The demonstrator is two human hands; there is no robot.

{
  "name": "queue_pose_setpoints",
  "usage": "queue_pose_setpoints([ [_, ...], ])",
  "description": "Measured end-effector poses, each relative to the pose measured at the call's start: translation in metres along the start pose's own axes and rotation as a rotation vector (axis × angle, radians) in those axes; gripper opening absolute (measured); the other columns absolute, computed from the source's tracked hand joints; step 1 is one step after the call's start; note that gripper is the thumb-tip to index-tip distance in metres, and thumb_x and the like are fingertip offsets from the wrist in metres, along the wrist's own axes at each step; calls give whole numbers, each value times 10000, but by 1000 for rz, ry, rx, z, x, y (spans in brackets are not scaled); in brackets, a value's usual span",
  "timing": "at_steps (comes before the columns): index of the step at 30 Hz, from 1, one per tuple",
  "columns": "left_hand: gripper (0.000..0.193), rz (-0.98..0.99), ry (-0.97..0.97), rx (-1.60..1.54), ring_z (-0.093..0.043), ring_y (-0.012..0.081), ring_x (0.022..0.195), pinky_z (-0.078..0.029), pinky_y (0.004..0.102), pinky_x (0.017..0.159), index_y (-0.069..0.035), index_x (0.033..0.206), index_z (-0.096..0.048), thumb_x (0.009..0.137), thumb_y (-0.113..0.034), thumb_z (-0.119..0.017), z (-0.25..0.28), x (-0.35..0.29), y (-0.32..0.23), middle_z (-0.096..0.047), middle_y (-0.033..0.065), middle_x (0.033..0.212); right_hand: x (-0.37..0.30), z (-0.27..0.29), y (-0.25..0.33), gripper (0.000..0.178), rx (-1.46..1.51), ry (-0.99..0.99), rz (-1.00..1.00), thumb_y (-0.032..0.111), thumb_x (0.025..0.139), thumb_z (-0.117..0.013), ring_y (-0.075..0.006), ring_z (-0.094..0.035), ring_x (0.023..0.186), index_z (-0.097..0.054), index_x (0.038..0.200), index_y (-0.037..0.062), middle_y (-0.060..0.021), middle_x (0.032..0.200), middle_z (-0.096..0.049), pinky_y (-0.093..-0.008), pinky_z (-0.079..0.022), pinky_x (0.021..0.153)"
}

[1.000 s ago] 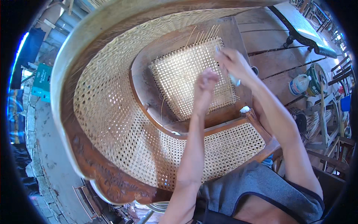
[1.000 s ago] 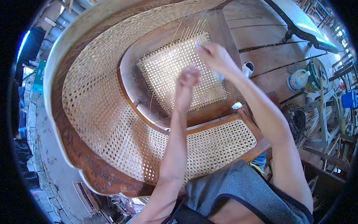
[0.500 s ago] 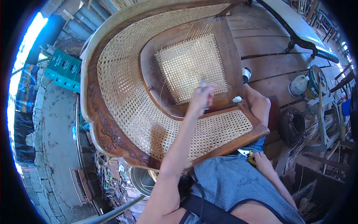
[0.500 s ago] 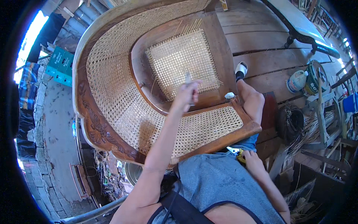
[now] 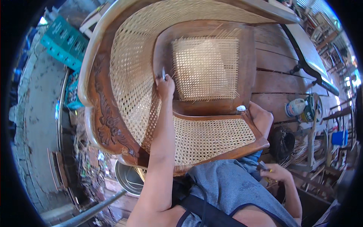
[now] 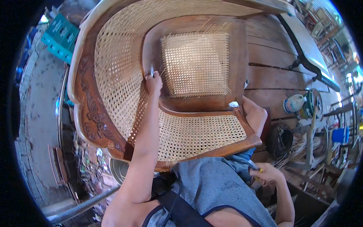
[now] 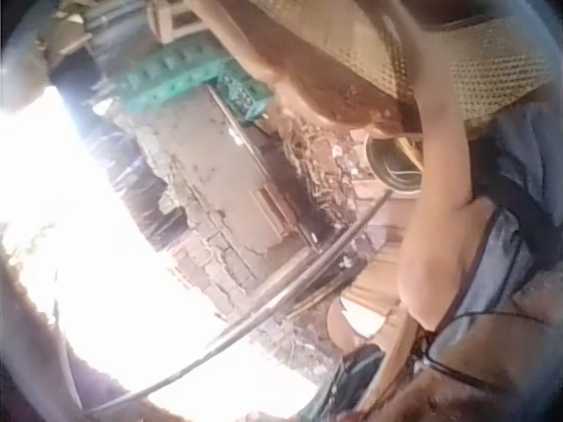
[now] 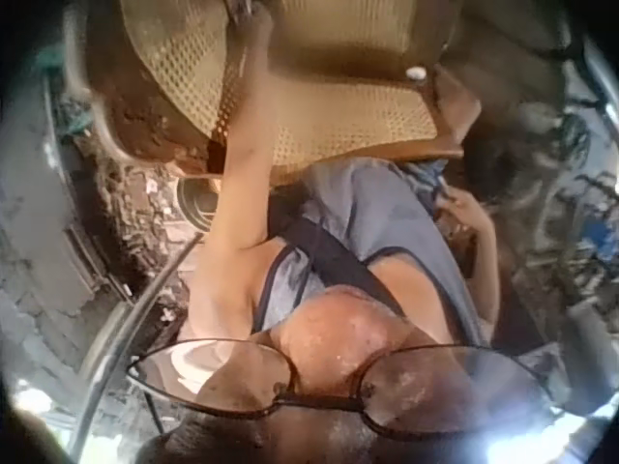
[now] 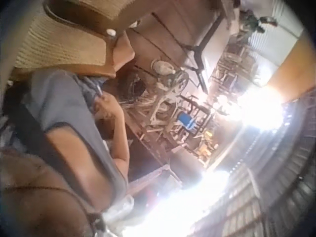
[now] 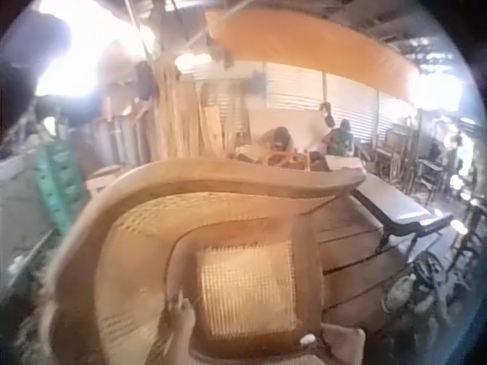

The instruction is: Weaving or repairing the cane/rattan seat of a wooden chair.

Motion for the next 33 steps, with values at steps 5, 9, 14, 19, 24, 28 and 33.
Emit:
queue_pose_setpoints([
  [5, 510, 234, 264, -53, -680, 263, 730, -521, 385, 693, 81, 929, -660, 893, -423, -596, 20, -18, -24, -665, 182, 726, 56, 74, 110, 224, 351, -50, 63, 232, 936, -633, -123, -641, 670, -643, 997, 16, -63, 766, -688, -262, -512, 622],
  [9, 346, 144, 243, -242, -642, 188, 683, -497, 334, 652, 12, 915, -703, 860, -329, -715, 24, -12, -6, -683, 90, 740, 189, 62, 235, 168, 414, -20, 310, 184, 960, -580, -138, -593, 572, -560, 1013, 25, -43, 700, -577, -262, -483, 506],
  [14, 205, 364, 292, -728, -591, 90, 693, -483, 268, 646, 23, 865, -710, 841, -180, -725, 0, -22, 17, -681, 14, 769, 352, 22, 303, 191, 262, -31, 306, 114, 930, -565, -135, -614, 644, -519, 1093, 28, -74, 809, -591, -269, -513, 543],
  [19, 169, 562, 307, -812, -550, 70, 694, -448, 238, 646, 25, 868, -705, 841, -142, -711, 5, -25, -8, -634, -12, 740, 430, 25, 324, 324, -437, -322, 429, 219, 897, -548, -359, -649, 909, -518, 1115, -19, -231, 949, -639, -443, -519, 806],
  [24, 114, 611, 371, -911, -503, 40, 618, -396, 229, 564, -9, 850, -704, 850, -123, -698, 14, -23, 4, -613, -43, 710, 423, 17, 360, 443, -509, -161, 313, 132, 812, -484, -434, -609, 1035, -503, 1222, -36, -310, 1083, -615, -482, -481, 893],
  [28, 155, 498, 289, -898, -415, 46, 436, -318, 218, 407, -62, 869, -677, 857, -214, -706, 7, -23, 11, -515, -52, 582, 419, 9, 361, 491, -545, -244, 388, 108, 803, -475, -451, -579, 1115, -467, 1253, -87, -345, 1159, -586, -474, -478, 967],
  [33, 131, 584, 385, -955, -417, 44, 436, -320, 218, 407, -77, 837, -654, 873, -199, -685, 7, -30, -3, -496, -56, 566, 400, 18, 361, 408, -527, -313, 435, 82, 828, -450, -451, -595, 1082, -514, 1189, -96, -325, 1091, -620, -482, -480, 956],
])
Point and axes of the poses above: each hand's wrist, its own x-axis towards the middle knuckle, its own z-axis out of the back of the hand, y = z × x, the point moved 3 cm from there along x, towards the middle knuckle
